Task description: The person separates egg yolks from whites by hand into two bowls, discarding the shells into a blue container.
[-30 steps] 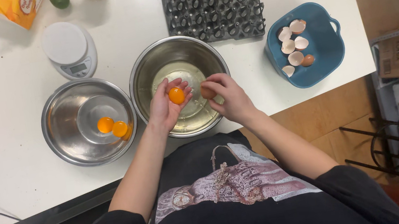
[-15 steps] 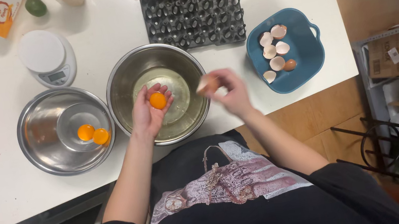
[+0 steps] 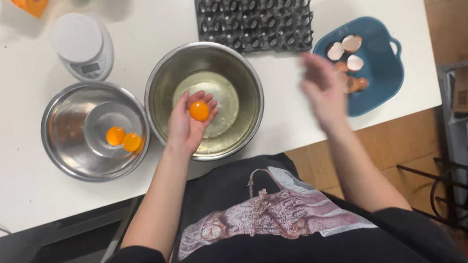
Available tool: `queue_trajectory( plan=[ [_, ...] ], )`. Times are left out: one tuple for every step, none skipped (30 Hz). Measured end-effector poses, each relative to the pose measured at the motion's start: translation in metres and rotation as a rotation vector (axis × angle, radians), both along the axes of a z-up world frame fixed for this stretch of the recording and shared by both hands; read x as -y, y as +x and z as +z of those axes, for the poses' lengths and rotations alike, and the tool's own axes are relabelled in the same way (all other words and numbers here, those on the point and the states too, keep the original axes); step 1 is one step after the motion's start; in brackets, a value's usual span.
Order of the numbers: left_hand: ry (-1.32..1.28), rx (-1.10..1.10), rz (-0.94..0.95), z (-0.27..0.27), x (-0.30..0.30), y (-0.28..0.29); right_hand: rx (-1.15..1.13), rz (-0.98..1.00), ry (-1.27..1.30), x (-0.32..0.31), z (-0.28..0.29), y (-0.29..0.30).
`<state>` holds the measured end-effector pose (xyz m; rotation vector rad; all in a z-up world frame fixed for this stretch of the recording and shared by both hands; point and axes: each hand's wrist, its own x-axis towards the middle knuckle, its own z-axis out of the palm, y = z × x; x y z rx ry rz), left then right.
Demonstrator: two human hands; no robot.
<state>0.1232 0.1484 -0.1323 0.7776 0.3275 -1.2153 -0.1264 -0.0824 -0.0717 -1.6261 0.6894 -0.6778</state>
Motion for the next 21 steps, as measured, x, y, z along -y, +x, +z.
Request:
queue_trajectory(
  plan=[
    [-0.006,0.016,-0.006,0.0,-0.001,-0.001,0.027,0.067,0.145,-0.024,-0.005,0.025],
    [-0.007,0.023,-0.019,0.0,-0.001,0.0,0.057,0.132,0.287,-0.046,-0.011,0.051],
    [-0.008,0.031,-0.033,0.001,-0.002,0.001,-0.033,0.145,0.336,-0.07,-0.017,0.071],
    [-0.013,0.038,-0.05,0.001,-0.002,0.001,-0.122,0.155,0.382,-0.09,-0.024,0.088],
    [-0.023,0.051,-0.051,0.002,-0.003,0.001,-0.025,0.113,0.627,-0.11,-0.034,0.103],
    [-0.035,0.068,-0.049,0.002,-0.003,0.004,0.077,0.071,0.868,-0.122,-0.044,0.116],
    [-0.046,0.085,-0.046,0.002,-0.004,0.006,0.116,0.1,1.0,-0.128,-0.053,0.124],
    [-0.041,0.096,-0.038,0.003,-0.007,0.008,0.156,0.129,1.13,-0.135,-0.062,0.13],
    [-0.035,0.108,-0.031,0.002,-0.008,0.011,0.198,0.159,1.26,-0.14,-0.069,0.135],
    [-0.028,0.113,-0.025,0.001,-0.009,0.011,0.155,0.127,1.266,-0.144,-0.074,0.138],
    [-0.032,0.136,-0.025,0.0,-0.01,0.011,0.111,0.095,1.272,-0.148,-0.077,0.142],
    [-0.041,0.163,-0.022,-0.001,-0.01,0.014,0.071,0.068,1.271,-0.149,-0.077,0.148],
    [-0.051,0.191,-0.019,-0.002,-0.01,0.016,0.092,0.074,1.279,-0.149,-0.076,0.152],
    [-0.048,0.214,-0.024,-0.002,-0.011,0.017,0.108,0.079,1.291,-0.15,-0.075,0.155],
    [-0.046,0.238,-0.03,-0.003,-0.012,0.017,0.124,0.084,1.304,-0.151,-0.073,0.156],
    [-0.045,0.266,-0.037,-0.003,-0.012,0.02,0.106,0.07,1.307,-0.152,-0.07,0.159],
    [-0.054,0.282,-0.044,-0.003,-0.013,0.02,0.089,0.057,1.31,-0.153,-0.068,0.16],
    [-0.066,0.297,-0.053,-0.003,-0.014,0.02,0.073,0.042,1.311,-0.152,-0.066,0.162],
    [-0.077,0.313,-0.062,-0.003,-0.014,0.021,0.098,0.054,1.315,-0.151,-0.066,0.165],
    [-0.079,0.322,-0.065,-0.003,-0.014,0.022,0.119,0.062,1.323,-0.151,-0.066,0.165],
    [-0.082,0.331,-0.069,-0.003,-0.015,0.023,0.14,0.07,1.33,-0.152,-0.066,0.166]
  ],
)
